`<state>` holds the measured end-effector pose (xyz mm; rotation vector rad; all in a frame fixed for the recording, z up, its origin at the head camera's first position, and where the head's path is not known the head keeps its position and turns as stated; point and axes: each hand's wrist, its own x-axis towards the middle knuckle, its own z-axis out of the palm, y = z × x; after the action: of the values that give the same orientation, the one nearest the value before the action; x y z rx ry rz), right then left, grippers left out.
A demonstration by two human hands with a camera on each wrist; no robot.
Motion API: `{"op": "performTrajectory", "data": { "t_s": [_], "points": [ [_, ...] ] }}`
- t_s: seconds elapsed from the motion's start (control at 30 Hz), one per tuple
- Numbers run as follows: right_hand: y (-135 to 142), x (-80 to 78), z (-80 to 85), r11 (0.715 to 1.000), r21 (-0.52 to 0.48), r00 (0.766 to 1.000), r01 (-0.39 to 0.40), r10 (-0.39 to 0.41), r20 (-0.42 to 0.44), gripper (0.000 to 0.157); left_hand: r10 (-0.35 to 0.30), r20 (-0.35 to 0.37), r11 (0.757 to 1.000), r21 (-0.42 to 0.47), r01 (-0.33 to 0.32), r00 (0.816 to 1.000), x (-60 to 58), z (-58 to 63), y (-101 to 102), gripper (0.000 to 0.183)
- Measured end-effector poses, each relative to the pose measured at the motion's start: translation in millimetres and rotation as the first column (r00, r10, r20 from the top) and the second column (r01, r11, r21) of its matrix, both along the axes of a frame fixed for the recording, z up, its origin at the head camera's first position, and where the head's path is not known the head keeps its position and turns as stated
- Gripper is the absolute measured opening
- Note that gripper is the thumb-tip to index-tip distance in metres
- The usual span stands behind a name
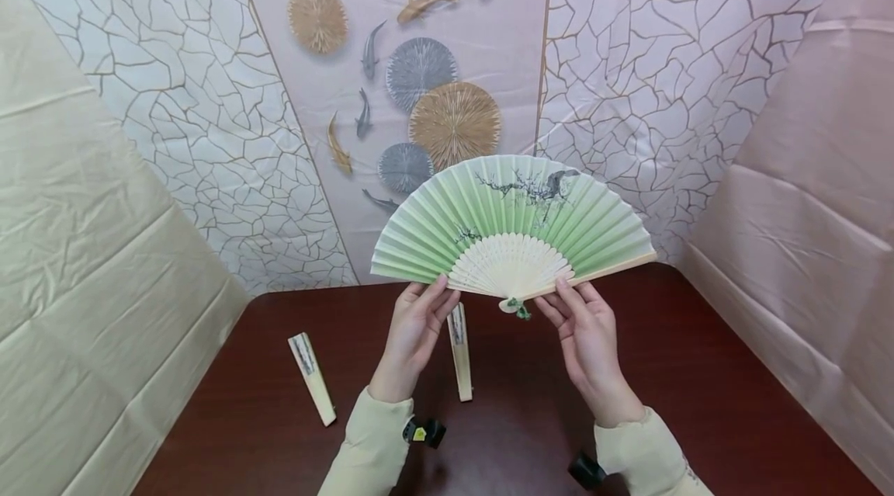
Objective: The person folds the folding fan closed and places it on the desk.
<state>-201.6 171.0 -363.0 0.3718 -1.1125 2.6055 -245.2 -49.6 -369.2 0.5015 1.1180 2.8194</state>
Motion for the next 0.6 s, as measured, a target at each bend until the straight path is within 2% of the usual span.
{"op": "performTrajectory", "data": {
  "t_s": [0.17,0.27,0.43,0.6],
  "points": [
    [0.7,-3.5,-2.9,1.0,0.007,1.0,-0.013,0.013,-0.009,0.024,-0.048,-0.006,0.999,0.005,0.048,0.999,1.3,-1.2,-2.2,0.024],
    [0.1,-5.9,-4.1,0.999,0.02,0.999,-0.028,0.028,-0.019,0.019,-0.048,-0.012,0.999,-0.016,0.048,0.999,0.7,-1.8,-4.0,0.024],
    [-1.9,-6.0,-8.2,0.997,0.077,0.999,-0.031,0.03,0.01,0.028,-0.036,-0.019,0.998,-0.056,0.034,0.999,0.1,-5.1,-6.8,0.024],
    [-3.6,-5.9,-11.5,0.989,0.148,0.998,-0.006,-0.003,0.061,0.035,-0.02,-0.012,0.996,-0.082,0.019,1.0,0.4,-8.4,-8.5,0.025]
  ]
}}
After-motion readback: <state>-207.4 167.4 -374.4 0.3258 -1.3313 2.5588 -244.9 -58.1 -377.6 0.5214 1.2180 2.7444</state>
